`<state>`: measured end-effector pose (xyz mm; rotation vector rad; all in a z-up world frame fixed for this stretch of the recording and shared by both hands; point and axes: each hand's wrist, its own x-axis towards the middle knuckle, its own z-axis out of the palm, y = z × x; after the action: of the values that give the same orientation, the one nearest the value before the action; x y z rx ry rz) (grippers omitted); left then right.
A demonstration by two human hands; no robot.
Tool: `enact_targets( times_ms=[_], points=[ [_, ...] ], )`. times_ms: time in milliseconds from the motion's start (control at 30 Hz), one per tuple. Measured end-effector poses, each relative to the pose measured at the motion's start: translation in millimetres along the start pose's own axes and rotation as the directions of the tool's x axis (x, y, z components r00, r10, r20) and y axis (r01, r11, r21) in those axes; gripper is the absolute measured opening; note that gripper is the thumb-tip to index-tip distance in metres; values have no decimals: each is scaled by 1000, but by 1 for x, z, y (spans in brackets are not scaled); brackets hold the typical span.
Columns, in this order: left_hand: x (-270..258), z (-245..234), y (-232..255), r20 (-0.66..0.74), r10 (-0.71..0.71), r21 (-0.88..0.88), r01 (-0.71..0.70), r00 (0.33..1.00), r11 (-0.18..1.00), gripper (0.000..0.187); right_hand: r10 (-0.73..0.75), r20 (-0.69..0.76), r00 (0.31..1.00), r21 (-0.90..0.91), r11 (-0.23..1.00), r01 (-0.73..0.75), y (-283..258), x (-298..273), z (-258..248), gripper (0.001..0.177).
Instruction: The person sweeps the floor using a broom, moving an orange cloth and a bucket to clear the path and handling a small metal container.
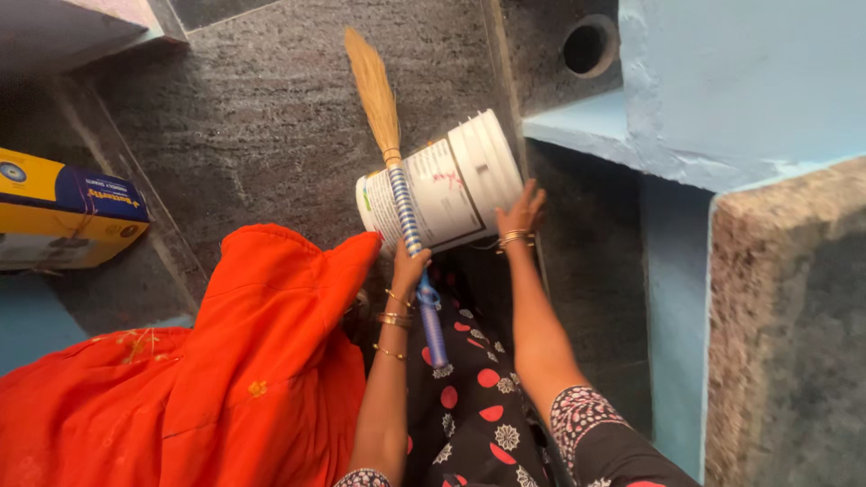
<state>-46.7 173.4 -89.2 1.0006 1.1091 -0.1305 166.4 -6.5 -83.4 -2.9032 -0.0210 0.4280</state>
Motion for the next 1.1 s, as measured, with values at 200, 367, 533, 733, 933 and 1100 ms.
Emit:
enact_targets(
  times_ms=[200,367,533,733,933,1100],
  points=[
    [-11,-11,-4,-34,58,-36,-60,998,998,49,-33,387,921,110,994,-10,-8,52,-6,140],
    [-19,-38,4,-40,125,97,-120,991,988,55,-125,300,946,84,991,105,-38,79,6,97],
    [-49,-44,36,-65,73,44,-71,995,997,58,-421,340,841,249,903,351,-57,72,-4,73],
    [-87,-58,58,-6,-29,-245,27,1000,969,47,-454,317,833,521,817,247,-95,-61,1,43],
    [-110,-84,71,-3,-17,-264,16,1000,964,33,-608,80,790,399,745,534,-107,-184,-59,32],
    [-137,-107,95,9,87,-242,-82,996,967,29,-721,89,688,325,674,664,-118,-204,-140,52]
  ],
)
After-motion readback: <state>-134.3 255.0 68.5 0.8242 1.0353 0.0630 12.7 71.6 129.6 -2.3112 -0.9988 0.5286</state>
